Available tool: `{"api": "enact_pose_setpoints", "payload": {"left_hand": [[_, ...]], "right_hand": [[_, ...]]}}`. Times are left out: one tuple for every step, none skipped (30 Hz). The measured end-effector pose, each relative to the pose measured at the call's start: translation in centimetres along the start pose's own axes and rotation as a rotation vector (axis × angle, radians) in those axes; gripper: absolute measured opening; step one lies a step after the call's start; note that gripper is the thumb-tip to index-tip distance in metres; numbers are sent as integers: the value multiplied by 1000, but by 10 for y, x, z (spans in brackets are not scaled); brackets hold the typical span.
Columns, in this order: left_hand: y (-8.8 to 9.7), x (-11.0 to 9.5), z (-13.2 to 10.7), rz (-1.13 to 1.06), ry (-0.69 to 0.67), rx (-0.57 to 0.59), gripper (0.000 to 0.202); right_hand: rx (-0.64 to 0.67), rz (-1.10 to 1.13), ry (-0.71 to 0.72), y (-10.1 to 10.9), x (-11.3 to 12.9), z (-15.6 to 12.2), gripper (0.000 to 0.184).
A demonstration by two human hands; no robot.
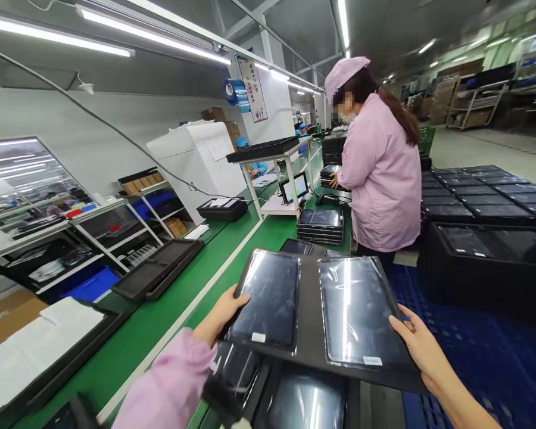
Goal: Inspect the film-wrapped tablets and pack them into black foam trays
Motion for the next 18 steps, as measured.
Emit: {"api": "enact_pose_setpoints", "payload": {"left_hand": [[-8,-19,36,25,-29,-4,51],[-17,-35,70,53,-53,-9,51],[-27,-46,102,83,-67,-16,51],[-37,-54,130,120,-73,-18,51],[-47,-58,156,160,-75,-15,50],[-58,-58,177,202,-69,-8,49],[-70,-55,194,245,-55,2,48],[-82,-48,208,288,-33,15,47],[-93,-39,218,329,-4,29,46],[-104,-30,224,365,30,43,46],[-113,-20,228,394,63,56,45],[-121,-13,228,417,90,66,45],[-127,-8,227,433,109,69,44],[-132,-7,223,445,119,64,44],[-134,-9,216,453,123,48,45],[-136,-14,205,458,122,27,47],[-137,-20,190,457,116,3,48],[-138,-26,171,448,104,-17,50]], "right_hand": [[-51,7,38,-4,4,20,92],[-94,10,77,-8,7,38,94],[-123,9,109,-14,7,55,96],[-139,7,132,-19,5,72,97],[-144,3,141,-24,1,87,98],[-141,-11,141,-27,-6,101,99],[-139,-47,127,-29,-15,114,99],[-142,-117,96,-28,-27,125,98],[-158,-220,49,-26,-39,136,97],[-184,-341,-1,-23,-52,145,96],[-207,-455,-42,-19,-64,152,94],[-222,-538,-65,-17,-74,157,93],[-224,-577,-68,-15,-82,162,92],[-213,-579,-57,-13,-87,164,90],[-194,-566,-44,-13,-89,165,87],[-177,-564,-41,-11,-88,164,84],[-170,-589,-57,-9,-85,162,81],[-177,-640,-77,-6,-78,158,78]]}}
Point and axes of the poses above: each hand's wrist, its own z-axis towards the middle knuckle, its own y-axis out of the back of the hand, x = y × z, the point moved 3 cm from there along z, towards the middle knuckle, and after that the axes turned 8 degrees about z, right-handed, at the moved point
